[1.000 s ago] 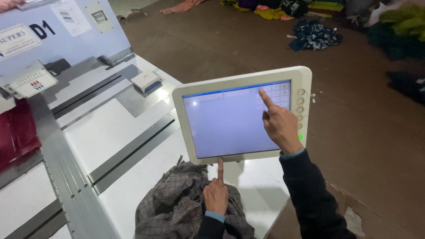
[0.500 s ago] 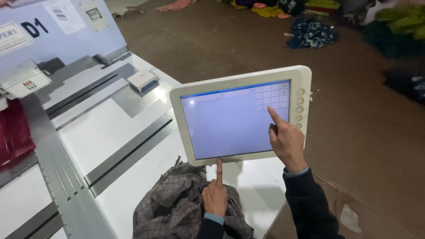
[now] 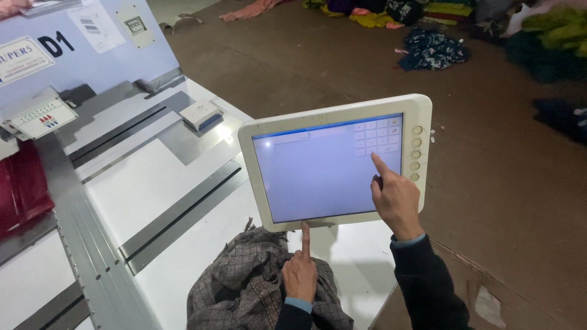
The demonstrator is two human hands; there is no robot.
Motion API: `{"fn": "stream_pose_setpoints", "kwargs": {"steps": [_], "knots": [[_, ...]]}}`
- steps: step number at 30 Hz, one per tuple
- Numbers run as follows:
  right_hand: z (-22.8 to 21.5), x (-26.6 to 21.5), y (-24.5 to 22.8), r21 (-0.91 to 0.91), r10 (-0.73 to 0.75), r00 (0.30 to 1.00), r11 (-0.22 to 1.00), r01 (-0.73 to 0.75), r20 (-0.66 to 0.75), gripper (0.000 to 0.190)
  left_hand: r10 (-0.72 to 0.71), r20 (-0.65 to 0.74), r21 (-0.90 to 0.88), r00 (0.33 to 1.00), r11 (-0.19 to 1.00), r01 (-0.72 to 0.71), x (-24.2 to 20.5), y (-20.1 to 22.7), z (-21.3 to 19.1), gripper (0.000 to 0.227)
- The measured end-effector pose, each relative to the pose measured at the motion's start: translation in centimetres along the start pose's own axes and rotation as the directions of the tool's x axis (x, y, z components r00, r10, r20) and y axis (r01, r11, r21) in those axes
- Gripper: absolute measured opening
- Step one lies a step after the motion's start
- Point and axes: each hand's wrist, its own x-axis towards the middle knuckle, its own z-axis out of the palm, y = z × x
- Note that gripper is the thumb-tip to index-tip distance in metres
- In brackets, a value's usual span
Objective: Adjusting parameters and selecting patterns on an industrial embroidery machine using a touchscreen interface.
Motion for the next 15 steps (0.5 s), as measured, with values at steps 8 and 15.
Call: {"fn": "stream_pose_setpoints", "kwargs": {"steps": [8, 15], "knots": [[-0.9, -0.2, 1.3, 0.0, 0.093, 0.996, 0.996, -0.093, 0.014, 0.054, -0.028, 0.061, 0.041, 0.998, 0.999, 0.026, 0.2, 0.4, -0.8, 0.101], [-1.1, -0.6, 1.9, 0.008, 0.087, 0.996, 0.996, -0.087, 0.016, 0.048, -0.018, 0.019, 0.046, 1.0, 0.999, 0.017, 0.0, 0.3, -0.8, 0.101]]}}
